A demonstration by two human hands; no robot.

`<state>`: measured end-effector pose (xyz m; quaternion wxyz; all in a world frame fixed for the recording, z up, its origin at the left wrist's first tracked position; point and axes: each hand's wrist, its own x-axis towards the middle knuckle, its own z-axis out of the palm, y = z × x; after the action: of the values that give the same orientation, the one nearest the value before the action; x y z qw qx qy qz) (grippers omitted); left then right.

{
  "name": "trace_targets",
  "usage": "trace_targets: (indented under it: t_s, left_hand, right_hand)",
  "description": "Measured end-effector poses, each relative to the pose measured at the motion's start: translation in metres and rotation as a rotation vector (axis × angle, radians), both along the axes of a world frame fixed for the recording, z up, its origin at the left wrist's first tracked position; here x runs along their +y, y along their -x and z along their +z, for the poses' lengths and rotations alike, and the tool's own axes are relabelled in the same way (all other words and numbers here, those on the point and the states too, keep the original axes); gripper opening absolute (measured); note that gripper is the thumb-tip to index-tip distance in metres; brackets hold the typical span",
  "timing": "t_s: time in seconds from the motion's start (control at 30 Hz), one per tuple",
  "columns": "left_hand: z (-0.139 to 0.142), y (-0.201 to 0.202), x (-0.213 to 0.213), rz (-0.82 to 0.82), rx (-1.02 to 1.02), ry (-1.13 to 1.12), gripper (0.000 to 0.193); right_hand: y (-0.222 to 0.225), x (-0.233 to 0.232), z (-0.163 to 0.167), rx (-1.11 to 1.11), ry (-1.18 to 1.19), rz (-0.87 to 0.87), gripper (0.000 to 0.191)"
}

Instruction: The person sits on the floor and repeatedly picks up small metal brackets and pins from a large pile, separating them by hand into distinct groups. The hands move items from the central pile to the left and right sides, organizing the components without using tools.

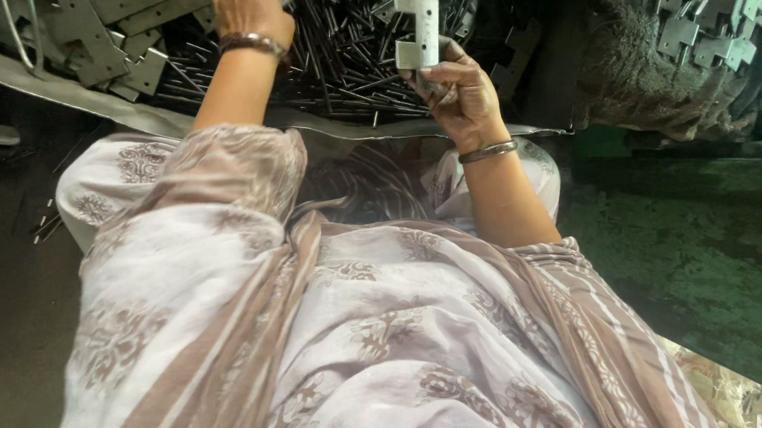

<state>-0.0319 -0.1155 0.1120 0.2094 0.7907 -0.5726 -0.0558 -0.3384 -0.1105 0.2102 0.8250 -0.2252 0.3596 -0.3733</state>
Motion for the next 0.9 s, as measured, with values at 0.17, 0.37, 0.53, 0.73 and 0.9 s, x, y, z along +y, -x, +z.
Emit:
trace_targets:
  t_s: [0.17, 0.37, 0.53, 0.73, 0.9]
  left_hand:
    - [0.017, 0.005, 0.05, 0.024, 1.434, 0.269, 0.013]
    - [0.059, 0.045, 0.099, 0.033, 2.364, 0.179, 0.055]
    - [0.062, 0.077, 0.092, 0.005, 2.627, 0.19, 0.043]
    - [0.053, 0.081, 0.077, -0.149, 1.948, -0.074, 0.062]
    - [0.057, 0.003, 0.035, -0.136, 0.82, -0.292, 0.092]
  right_hand:
    - [-0.008, 0.01, -0.001, 0.099, 0.186, 0.016, 0.051]
    - [-0.037, 0.038, 0.01, 0.579, 0.926, 0.127, 0.051]
    - [-0.054, 0.071, 0.02, 0.842, 1.391, 0.384, 0.052]
    - [-0.044, 0.056, 0.019, 0.786, 1.312, 0.264, 0.054]
    - [-0.016, 0.02, 0.022, 0.003, 0.269, -0.008, 0.049]
